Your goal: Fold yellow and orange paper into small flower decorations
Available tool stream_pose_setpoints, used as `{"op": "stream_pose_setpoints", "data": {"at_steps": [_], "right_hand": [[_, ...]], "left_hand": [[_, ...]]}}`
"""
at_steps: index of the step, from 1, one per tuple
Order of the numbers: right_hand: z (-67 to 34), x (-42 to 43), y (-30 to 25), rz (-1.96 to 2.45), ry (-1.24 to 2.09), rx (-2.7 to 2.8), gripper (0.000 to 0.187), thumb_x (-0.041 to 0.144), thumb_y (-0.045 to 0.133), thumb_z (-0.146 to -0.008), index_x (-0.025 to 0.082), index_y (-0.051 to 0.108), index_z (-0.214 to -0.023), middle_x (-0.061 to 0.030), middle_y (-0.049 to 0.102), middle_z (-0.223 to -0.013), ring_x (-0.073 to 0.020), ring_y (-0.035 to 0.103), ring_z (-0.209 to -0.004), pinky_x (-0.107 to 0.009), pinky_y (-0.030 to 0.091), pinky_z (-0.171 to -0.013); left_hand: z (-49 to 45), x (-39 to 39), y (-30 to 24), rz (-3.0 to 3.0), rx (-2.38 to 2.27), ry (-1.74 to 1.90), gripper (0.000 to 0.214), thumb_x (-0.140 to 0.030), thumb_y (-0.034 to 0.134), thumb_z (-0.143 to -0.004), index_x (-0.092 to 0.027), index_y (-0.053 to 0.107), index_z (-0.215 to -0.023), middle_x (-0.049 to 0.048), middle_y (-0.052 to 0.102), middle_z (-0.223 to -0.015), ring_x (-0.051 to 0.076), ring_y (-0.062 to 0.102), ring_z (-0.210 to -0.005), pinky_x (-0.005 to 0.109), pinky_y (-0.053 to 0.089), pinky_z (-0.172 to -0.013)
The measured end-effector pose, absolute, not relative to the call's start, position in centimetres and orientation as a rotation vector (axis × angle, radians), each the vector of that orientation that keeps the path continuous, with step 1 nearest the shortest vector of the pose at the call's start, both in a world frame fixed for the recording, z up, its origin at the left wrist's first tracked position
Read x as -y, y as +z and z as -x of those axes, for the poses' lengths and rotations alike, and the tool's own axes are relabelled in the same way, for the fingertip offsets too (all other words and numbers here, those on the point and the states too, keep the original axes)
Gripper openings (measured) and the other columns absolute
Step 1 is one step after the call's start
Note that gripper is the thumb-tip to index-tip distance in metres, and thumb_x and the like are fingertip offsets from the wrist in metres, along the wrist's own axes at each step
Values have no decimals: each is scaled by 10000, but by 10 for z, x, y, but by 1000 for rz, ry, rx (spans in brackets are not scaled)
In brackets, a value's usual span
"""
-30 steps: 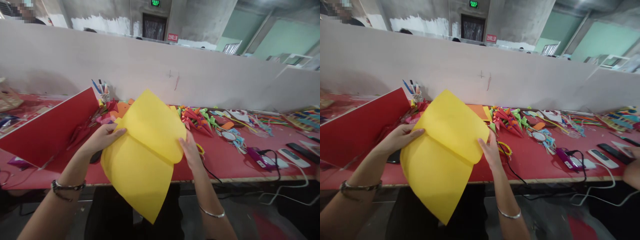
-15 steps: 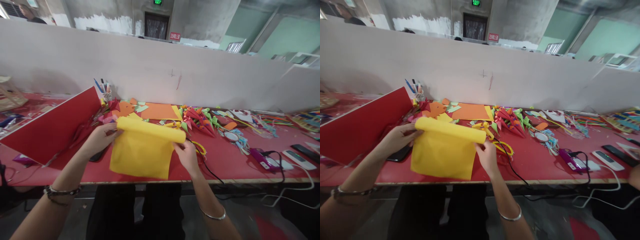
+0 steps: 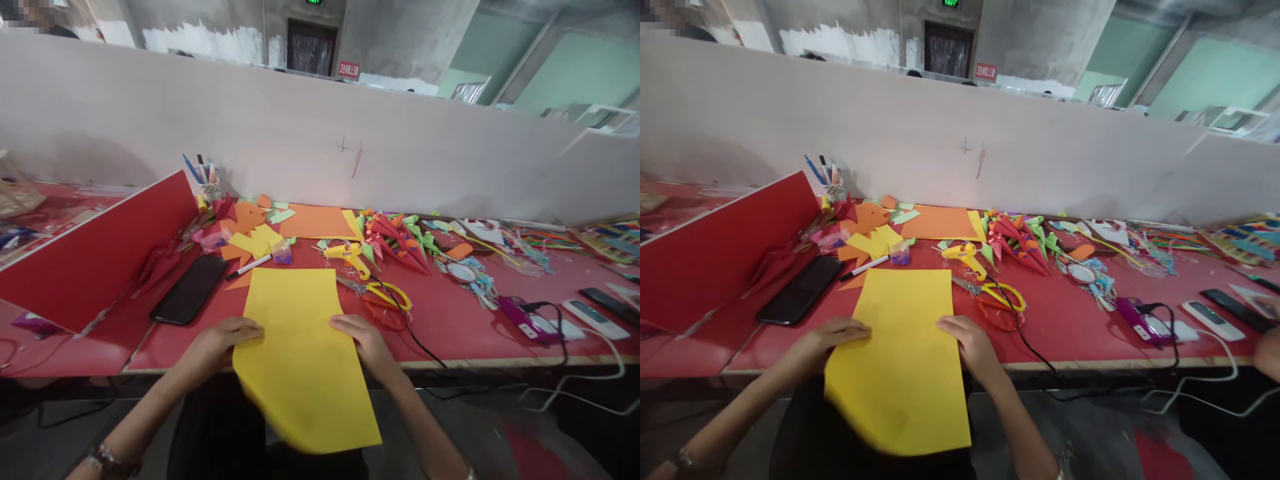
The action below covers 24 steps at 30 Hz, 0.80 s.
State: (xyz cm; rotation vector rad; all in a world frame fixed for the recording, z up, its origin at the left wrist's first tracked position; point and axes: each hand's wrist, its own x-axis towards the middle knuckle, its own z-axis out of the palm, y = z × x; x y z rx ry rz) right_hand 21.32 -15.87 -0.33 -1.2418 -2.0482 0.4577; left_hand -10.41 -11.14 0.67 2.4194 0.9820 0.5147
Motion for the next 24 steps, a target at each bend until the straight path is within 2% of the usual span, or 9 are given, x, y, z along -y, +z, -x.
{"op": "stream_pose_setpoints", "data": {"at_steps": [5,11,15,17,21,24], "right_hand": [[-213,162,-8,1358,530,2119,295,129,501,-782,251,634,-1015,-55,620,-1060,-193,541,-946,-365,438,-818],[-211,155,-10,1403,571,1960,176,210,516,-785,209,671,-868,-62,638,-971,-194,558,-920,-346,427,-818],[-207,150,-14,1484,544,1835,183,284,508,-808,182,657,-832,-73,625,-913,-193,560,-876,-320,439,-766],[-205,148,-15,1547,525,1828,212,321,501,-813,171,644,-769,-68,602,-852,-184,560,-808,-299,442,-713],[-202,146,-16,1681,323,1863,324,395,466,-823,177,531,-593,-23,505,-676,-144,500,-628,-254,399,-579],[-199,146,-16,1737,156,1898,334,401,457,-828,188,459,-571,-5,467,-651,-131,463,-601,-243,359,-554]], "left_hand": [[97,119,6,-2476,-1081,527,262,-224,491,-793,-296,636,-999,55,619,-981,187,567,-907,303,453,-770],[98,113,1,-2334,-1154,571,259,-275,432,-814,-266,677,-894,32,632,-833,171,571,-791,274,444,-714],[98,116,-9,-2266,-1356,718,251,-365,488,-797,-203,677,-829,69,636,-916,204,570,-849,298,440,-760],[95,119,-9,-2222,-1447,720,278,-384,475,-806,-184,666,-776,75,633,-905,198,575,-815,288,445,-729],[90,123,-7,-2269,-1658,671,354,-421,476,-794,-165,542,-558,22,529,-638,146,503,-599,250,399,-562],[87,125,-7,-2347,-1724,667,362,-411,456,-809,-168,461,-540,-4,462,-618,122,450,-566,239,361,-545]]}}
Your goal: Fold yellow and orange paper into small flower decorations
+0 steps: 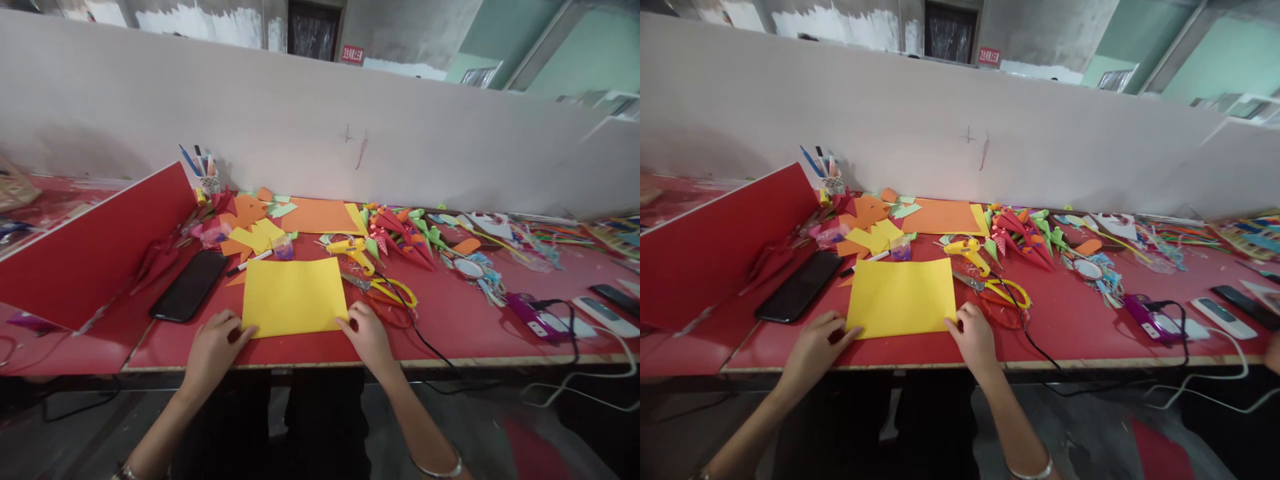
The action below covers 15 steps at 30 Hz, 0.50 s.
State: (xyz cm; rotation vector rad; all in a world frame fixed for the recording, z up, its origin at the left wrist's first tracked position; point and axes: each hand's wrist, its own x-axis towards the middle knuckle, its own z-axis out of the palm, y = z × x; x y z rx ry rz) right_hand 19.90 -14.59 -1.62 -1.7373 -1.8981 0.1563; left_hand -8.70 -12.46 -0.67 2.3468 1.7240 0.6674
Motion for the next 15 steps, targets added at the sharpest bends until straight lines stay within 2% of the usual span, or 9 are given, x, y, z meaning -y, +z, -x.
{"op": "stream_pose_setpoints", "data": {"at_steps": [5,8,10,12,15], "right_hand": [[-197,146,-16,1805,55,1963,321,368,435,-847,192,430,-578,-11,467,-661,-141,458,-636,-246,336,-566],[-198,145,-17,1822,30,1988,322,368,430,-851,193,425,-581,-15,472,-669,-148,462,-649,-250,332,-569],[-198,145,-18,1825,12,2000,323,375,428,-852,195,425,-584,-16,473,-672,-148,462,-649,-253,330,-566],[-197,145,-19,1833,-3,2007,325,380,429,-851,195,427,-584,-15,471,-670,-147,457,-639,-255,325,-557],[-196,145,-18,1854,-18,2010,314,364,437,-851,193,434,-587,-19,479,-676,-147,456,-639,-257,322,-556]], "left_hand": [[85,128,-4,-2402,-1778,576,326,-364,425,-831,-172,455,-569,4,496,-679,123,471,-604,245,370,-581],[84,131,0,-2478,-1903,475,287,-342,423,-831,-172,493,-611,35,546,-745,164,520,-683,279,397,-633],[80,132,3,-2579,-1978,476,214,-301,417,-835,-156,560,-769,91,585,-901,222,541,-818,331,407,-702],[70,133,5,-2755,-1846,503,244,-229,391,-847,-150,547,-1017,126,548,-1125,261,502,-1006,374,387,-805],[43,133,3,-2997,-1251,422,359,-207,368,-872,-249,428,-1223,33,440,-1311,219,372,-1207,382,283,-971]]}}
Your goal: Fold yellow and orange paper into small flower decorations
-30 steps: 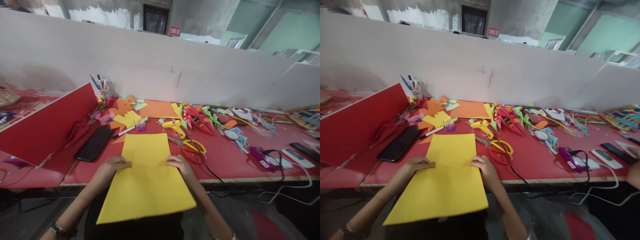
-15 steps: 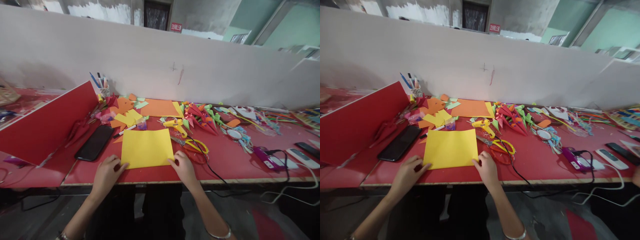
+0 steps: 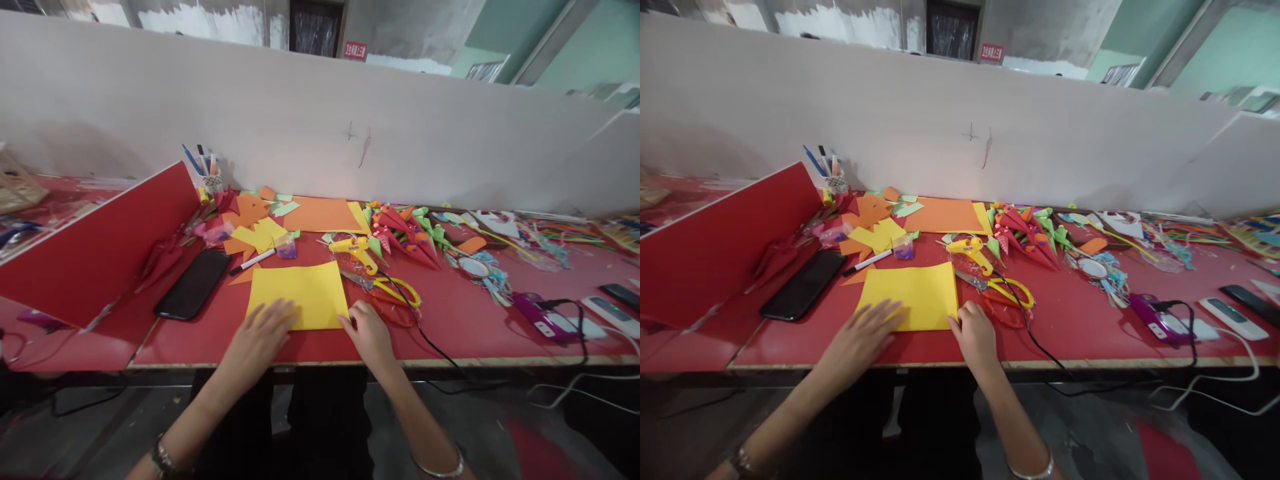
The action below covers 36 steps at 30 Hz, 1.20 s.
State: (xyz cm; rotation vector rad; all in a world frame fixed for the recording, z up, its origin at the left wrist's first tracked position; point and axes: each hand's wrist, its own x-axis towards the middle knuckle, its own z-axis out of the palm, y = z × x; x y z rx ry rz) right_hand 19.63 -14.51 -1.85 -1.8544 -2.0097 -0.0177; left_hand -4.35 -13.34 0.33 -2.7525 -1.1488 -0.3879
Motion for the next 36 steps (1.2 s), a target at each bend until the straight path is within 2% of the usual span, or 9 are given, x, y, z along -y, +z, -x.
{"op": "stream_pose_setpoints", "data": {"at_steps": [2,5,11,15,25,32,36], "right_hand": [[-196,145,-18,1853,-28,2017,292,336,438,-854,191,444,-600,-23,491,-687,-150,465,-656,-257,330,-574],[-195,145,-19,1851,-55,2033,263,296,429,-859,189,461,-621,-26,506,-704,-151,476,-679,-256,339,-600],[-194,145,-22,1889,-81,2040,253,275,426,-858,190,470,-624,-20,510,-706,-144,476,-678,-247,336,-608],[-194,145,-22,1906,-74,2040,245,273,433,-854,189,467,-627,-21,511,-713,-145,480,-688,-244,335,-612],[-195,145,-20,1890,-74,2046,269,275,419,-857,188,454,-606,-18,497,-689,-136,471,-658,-241,330,-592],[-193,145,-19,1894,-82,2042,252,224,413,-851,186,450,-604,-21,496,-695,-137,475,-668,-239,333,-603],[-192,145,-20,1906,-107,2041,243,204,426,-842,186,439,-600,-16,492,-687,-134,467,-659,-240,333,-602]], "left_hand": [[24,133,1,2914,955,-330,429,-359,389,-871,-268,351,-1288,11,400,-1347,213,339,-1237,388,247,-1004],[4,133,-3,3037,885,-259,570,-515,336,-847,-246,256,-1343,33,333,-1387,227,288,-1268,401,223,-1018],[4,131,-3,3155,931,-158,635,-612,231,-823,-293,155,-1366,10,240,-1427,238,193,-1306,458,123,-1045],[15,127,1,3223,931,-107,638,-615,243,-820,-305,134,-1367,3,214,-1434,236,168,-1314,473,85,-1051],[85,116,12,3253,942,102,599,-537,294,-854,-337,62,-1367,-35,126,-1448,212,127,-1326,432,99,-1065],[117,117,4,3116,950,30,597,-507,344,-851,-327,104,-1368,-8,139,-1449,224,172,-1315,412,131,-1060],[109,123,1,3014,1013,-66,605,-527,347,-840,-329,121,-1365,-7,174,-1444,244,175,-1312,441,106,-1058]]}}
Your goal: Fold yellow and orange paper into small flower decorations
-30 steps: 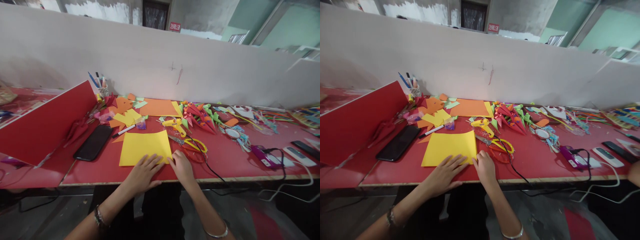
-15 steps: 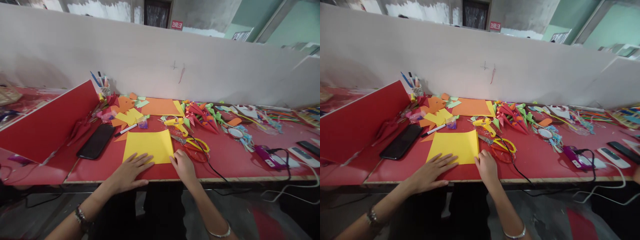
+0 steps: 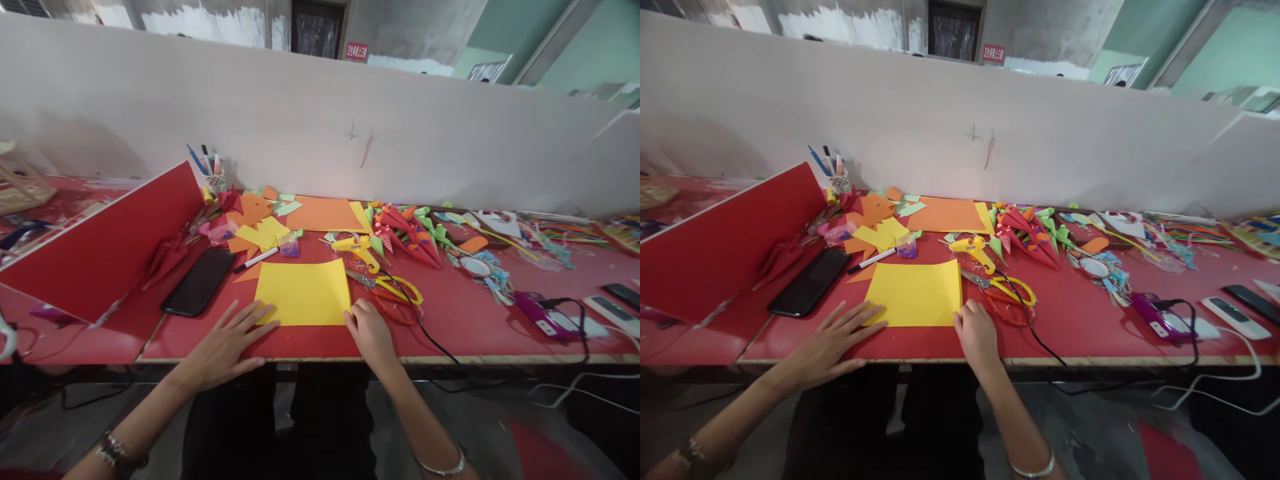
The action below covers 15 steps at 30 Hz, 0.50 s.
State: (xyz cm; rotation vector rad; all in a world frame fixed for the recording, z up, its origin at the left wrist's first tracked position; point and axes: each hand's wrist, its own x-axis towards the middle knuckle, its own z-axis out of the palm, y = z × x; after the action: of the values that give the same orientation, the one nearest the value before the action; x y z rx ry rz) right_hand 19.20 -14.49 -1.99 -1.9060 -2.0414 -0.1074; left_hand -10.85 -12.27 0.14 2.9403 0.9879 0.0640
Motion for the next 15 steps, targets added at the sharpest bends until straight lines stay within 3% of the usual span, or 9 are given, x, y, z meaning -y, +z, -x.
{"op": "stream_pose_setpoints", "data": {"at_steps": [9,15], "right_hand": [[-191,144,-19,1921,-121,2053,236,191,438,-836,186,441,-599,-15,499,-685,-136,468,-661,-243,334,-610],[-191,144,-19,1905,-158,2051,230,184,422,-834,189,454,-607,-15,503,-680,-138,468,-653,-244,329,-601]], "left_hand": [[40,133,6,-2887,-853,56,673,-601,236,-829,-258,53,-1379,-8,182,-1443,203,142,-1321,404,111,-1062],[14,129,4,-2821,-784,54,683,-634,213,-811,-266,91,-1374,-2,220,-1432,233,152,-1316,515,41,-1045]]}}
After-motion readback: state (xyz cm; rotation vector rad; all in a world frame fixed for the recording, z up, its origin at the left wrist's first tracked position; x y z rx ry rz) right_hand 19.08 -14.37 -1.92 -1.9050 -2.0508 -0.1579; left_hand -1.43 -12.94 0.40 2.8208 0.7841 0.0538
